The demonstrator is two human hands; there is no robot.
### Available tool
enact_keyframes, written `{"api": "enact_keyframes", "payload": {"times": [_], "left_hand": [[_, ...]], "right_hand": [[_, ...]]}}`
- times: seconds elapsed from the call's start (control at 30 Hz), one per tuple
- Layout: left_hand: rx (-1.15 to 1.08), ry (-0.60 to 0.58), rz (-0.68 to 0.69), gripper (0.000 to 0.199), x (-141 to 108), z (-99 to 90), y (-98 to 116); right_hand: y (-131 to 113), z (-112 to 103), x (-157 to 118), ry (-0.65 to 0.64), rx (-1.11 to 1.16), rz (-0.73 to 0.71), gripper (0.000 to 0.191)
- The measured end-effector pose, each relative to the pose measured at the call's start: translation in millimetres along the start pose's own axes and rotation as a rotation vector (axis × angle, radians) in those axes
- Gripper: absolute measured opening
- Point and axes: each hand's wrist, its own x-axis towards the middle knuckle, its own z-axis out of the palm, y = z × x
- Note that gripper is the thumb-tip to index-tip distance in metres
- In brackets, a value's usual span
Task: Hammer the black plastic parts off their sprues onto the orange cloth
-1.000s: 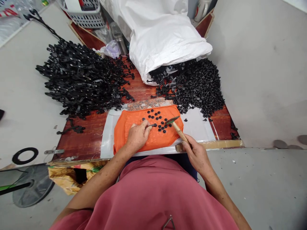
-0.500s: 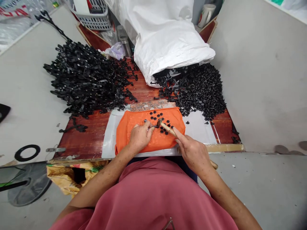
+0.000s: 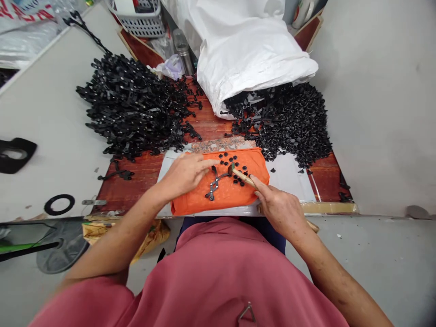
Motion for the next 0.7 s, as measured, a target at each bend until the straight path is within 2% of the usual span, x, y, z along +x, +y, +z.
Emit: {"api": "enact_keyframes", "payload": {"times": [0.07, 0.17, 0.23, 0.33, 0.37, 0.43, 0.53, 0.6, 0.63, 0.7], "left_hand": [[0.03, -0.095, 0.183, 0.04, 1.7, -12.8, -2.4], [0.037, -0.264, 0.394, 0.032, 7.8, -13.8, 3.8], [0.044, -0.275, 0.487, 0.022, 10.0, -9.5, 7.1], [0.015, -0.189, 0.543, 0.017, 6.8, -9.2, 3.6], [0.005, -0.146, 0.515, 0.019, 4.3, -11.2, 0.5], [0.009, -0.052, 0.372, 0.023, -1.2, -15.4, -6.1], [0.022, 0.084, 0.03, 0.023, -7.2, -14.6, -12.2], [-0.057, 0.132, -0.166, 0.035, -7.8, -7.4, -12.0], [-0.127, 0.144, -0.225, 0.045, -7.0, -2.5, -10.9], [-0.274, 0.165, -0.251, 0.055, -3.3, 7.7, -7.9]], "right_hand": [[3.0, 2.4, 1.1, 0.003, 0.021, -0.01, 0.056], [3.8, 4.7, 1.9, 0.0, 0.048, -0.005, 0.055], [3.6, 4.6, 0.6, -0.002, 0.079, 0.0, 0.055], [6.0, 2.4, -5.3, 0.029, 0.222, 0.027, 0.054], [7.9, 1.7, -8.2, 0.052, 0.303, 0.045, 0.053], [12.7, 1.7, -14.7, 0.111, 0.473, 0.096, 0.051], [21.1, 7.4, -23.5, 0.158, 0.631, 0.158, 0.05], [25.8, 14.4, -28.0, 0.153, 0.661, 0.181, 0.049], [27.7, 18.2, -29.8, 0.142, 0.665, 0.189, 0.049], [30.2, 25.4, -32.9, 0.123, 0.67, 0.205, 0.05]]}}
